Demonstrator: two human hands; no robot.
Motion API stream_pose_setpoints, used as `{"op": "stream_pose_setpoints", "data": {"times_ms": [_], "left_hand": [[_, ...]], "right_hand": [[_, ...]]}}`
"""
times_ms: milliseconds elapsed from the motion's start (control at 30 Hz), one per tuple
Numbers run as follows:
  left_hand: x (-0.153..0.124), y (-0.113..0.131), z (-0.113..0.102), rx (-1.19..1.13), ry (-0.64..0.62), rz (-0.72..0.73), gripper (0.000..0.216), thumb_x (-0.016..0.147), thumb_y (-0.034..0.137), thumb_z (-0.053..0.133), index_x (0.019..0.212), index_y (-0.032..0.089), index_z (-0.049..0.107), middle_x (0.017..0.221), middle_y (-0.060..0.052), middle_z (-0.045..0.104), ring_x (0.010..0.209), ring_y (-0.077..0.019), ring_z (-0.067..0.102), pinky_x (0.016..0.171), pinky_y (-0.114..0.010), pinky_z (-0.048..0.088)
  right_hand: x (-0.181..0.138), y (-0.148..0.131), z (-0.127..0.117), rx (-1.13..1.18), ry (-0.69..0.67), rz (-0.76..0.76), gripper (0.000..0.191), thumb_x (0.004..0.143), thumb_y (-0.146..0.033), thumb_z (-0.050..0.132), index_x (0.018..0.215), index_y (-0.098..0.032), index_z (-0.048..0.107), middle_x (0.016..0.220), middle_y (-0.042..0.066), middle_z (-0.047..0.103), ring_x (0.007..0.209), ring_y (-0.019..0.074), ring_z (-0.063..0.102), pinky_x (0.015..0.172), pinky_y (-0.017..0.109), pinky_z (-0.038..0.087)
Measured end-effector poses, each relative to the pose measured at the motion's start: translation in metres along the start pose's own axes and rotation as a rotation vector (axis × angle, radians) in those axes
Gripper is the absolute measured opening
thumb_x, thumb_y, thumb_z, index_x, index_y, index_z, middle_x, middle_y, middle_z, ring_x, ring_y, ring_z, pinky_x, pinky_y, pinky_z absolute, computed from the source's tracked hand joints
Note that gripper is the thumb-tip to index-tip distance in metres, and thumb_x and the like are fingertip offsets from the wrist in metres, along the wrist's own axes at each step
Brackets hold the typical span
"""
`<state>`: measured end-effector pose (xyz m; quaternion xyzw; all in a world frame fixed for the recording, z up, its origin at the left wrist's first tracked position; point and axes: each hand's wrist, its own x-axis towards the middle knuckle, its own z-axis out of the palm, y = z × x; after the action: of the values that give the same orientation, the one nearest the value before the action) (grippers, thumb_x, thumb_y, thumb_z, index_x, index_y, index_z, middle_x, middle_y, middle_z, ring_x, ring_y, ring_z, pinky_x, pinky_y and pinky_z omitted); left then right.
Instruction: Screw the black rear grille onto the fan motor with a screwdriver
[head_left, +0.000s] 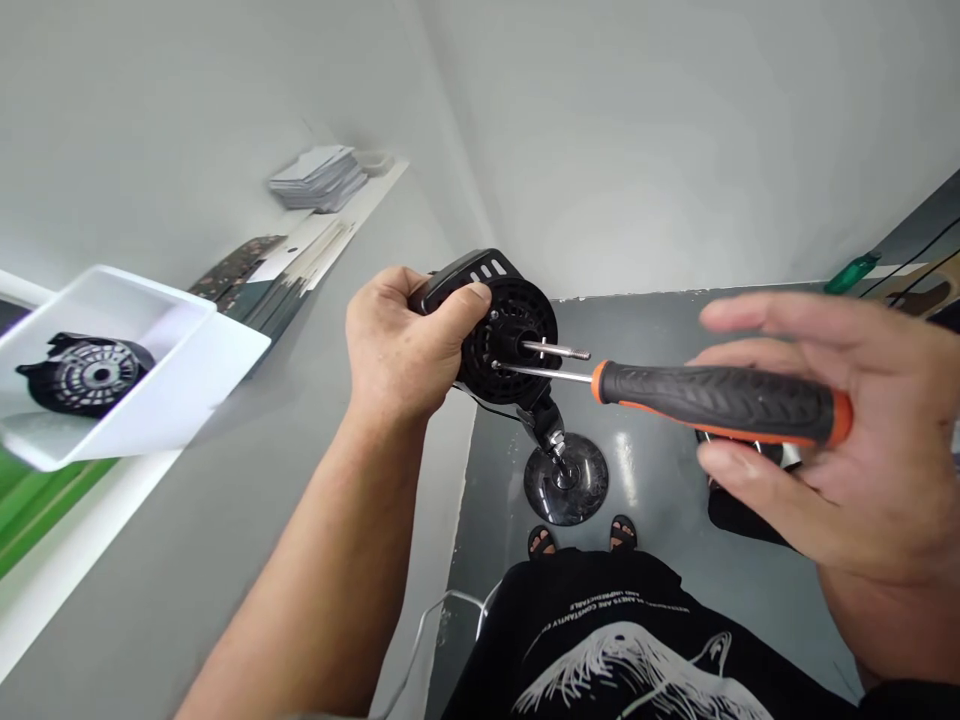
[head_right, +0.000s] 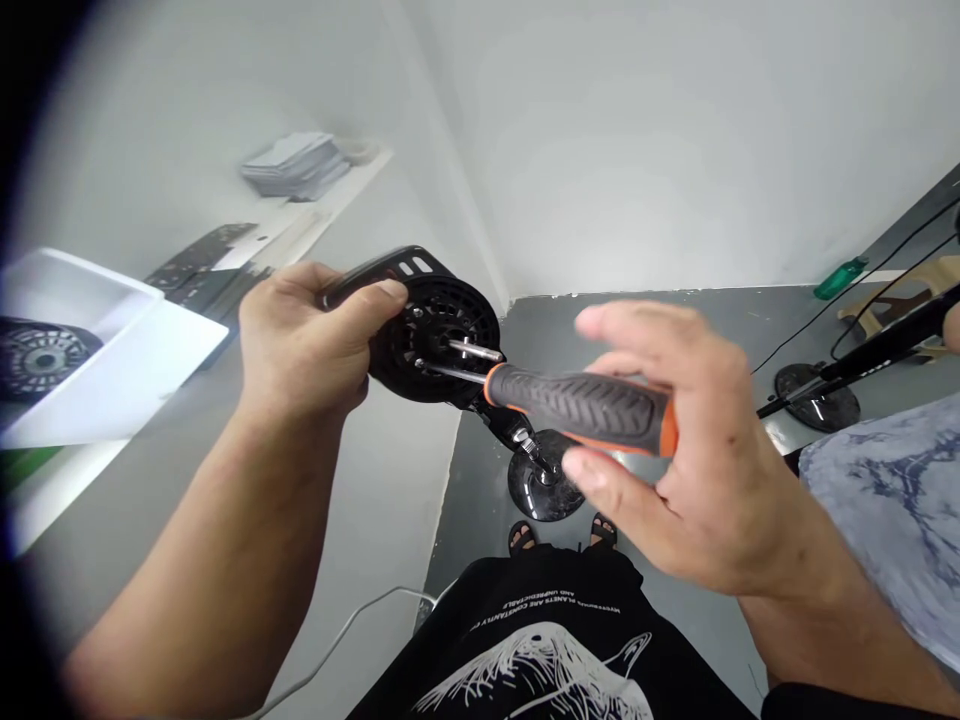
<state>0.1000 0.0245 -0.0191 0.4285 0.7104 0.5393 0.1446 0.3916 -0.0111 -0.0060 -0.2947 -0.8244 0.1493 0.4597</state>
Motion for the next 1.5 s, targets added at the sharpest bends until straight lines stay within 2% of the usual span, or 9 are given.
{"op": "stream_pose_setpoints", "data": {"times_ms": [167,300,467,600,767,933,1233,1367,1500], "left_hand": [[0.0,0.002,0.001,0.002,-0.001,-0.002,0.03,0.063,0.041,0.08,0.061,0.028,0.053,0.059,0.003,0.054,0.055,-0.016,0.05,0.052,-0.037,0.039],[0.001,0.001,0.002,-0.014,0.032,0.0,0.029,0.058,0.04,0.08,0.063,0.027,0.056,0.055,0.003,0.054,0.053,-0.0163,0.05,0.048,-0.035,0.037],[0.001,0.0,0.002,-0.033,0.024,-0.005,0.031,0.058,0.039,0.081,0.069,0.025,0.056,0.056,0.003,0.054,0.054,-0.0153,0.05,0.047,-0.034,0.036],[0.0,0.002,0.001,-0.022,0.023,-0.007,0.03,0.059,0.039,0.08,0.069,0.024,0.057,0.058,0.003,0.055,0.055,-0.0155,0.051,0.049,-0.034,0.038],[-0.001,0.001,0.0,-0.005,0.028,0.01,0.03,0.06,0.04,0.08,0.069,0.024,0.057,0.058,0.003,0.054,0.056,-0.0154,0.05,0.051,-0.035,0.037],[-0.001,0.002,0.001,-0.024,0.029,0.005,0.03,0.059,0.041,0.079,0.07,0.024,0.057,0.059,0.003,0.054,0.056,-0.0151,0.05,0.05,-0.035,0.037],[-0.001,0.004,-0.001,0.001,0.043,-0.048,0.031,0.056,0.041,0.08,0.068,0.024,0.058,0.054,0.004,0.054,0.053,-0.015,0.049,0.046,-0.032,0.035],[-0.001,0.004,0.0,0.009,0.041,-0.062,0.032,0.055,0.042,0.081,0.068,0.024,0.057,0.055,0.004,0.054,0.053,-0.0153,0.05,0.047,-0.032,0.036],[-0.002,0.005,-0.001,-0.009,0.039,-0.049,0.032,0.055,0.041,0.081,0.068,0.024,0.057,0.055,0.004,0.055,0.053,-0.015,0.05,0.045,-0.031,0.036]], "right_hand": [[-0.001,0.002,0.008,-0.097,0.229,0.002,0.024,0.099,-0.045,0.072,0.108,-0.023,0.065,0.088,0.003,0.069,0.066,0.0142,0.068,0.054,0.028,0.06],[0.0,0.006,0.003,0.019,0.053,-0.026,0.044,0.086,-0.036,0.085,0.124,-0.025,0.065,0.115,0.008,0.075,0.098,0.023,0.078,0.079,0.036,0.069],[-0.001,0.003,0.002,-0.005,0.114,-0.048,0.034,0.091,-0.032,0.08,0.12,-0.025,0.064,0.086,0.001,0.073,0.072,0.0154,0.073,0.057,0.024,0.062],[-0.003,0.0,0.005,0.086,0.014,-0.058,0.049,0.084,-0.022,0.083,0.128,-0.024,0.062,0.116,0.008,0.077,0.09,0.0202,0.078,0.068,0.031,0.069],[-0.005,-0.004,0.002,-0.066,0.099,0.004,0.026,0.095,-0.037,0.077,0.113,-0.023,0.064,0.075,-0.002,0.066,0.056,0.0112,0.062,0.042,0.021,0.05],[-0.002,-0.004,-0.001,-0.035,0.004,-0.041,0.037,0.084,-0.027,0.084,0.116,-0.023,0.067,0.112,0.008,0.076,0.096,0.0234,0.078,0.069,0.032,0.068],[-0.003,-0.002,0.003,0.0,0.016,-0.054,0.043,0.087,-0.024,0.08,0.126,-0.023,0.062,0.118,0.008,0.076,0.092,0.0209,0.078,0.068,0.031,0.069],[-0.006,0.001,0.001,-0.049,0.033,-0.061,0.036,0.093,-0.035,0.082,0.119,-0.023,0.06,0.086,-0.001,0.072,0.059,0.011,0.067,0.044,0.019,0.054],[-0.007,0.0,0.001,0.027,0.005,-0.057,0.053,0.087,-0.027,0.082,0.135,-0.026,0.058,0.126,0.01,0.073,0.107,0.0258,0.078,0.073,0.035,0.072]]}}
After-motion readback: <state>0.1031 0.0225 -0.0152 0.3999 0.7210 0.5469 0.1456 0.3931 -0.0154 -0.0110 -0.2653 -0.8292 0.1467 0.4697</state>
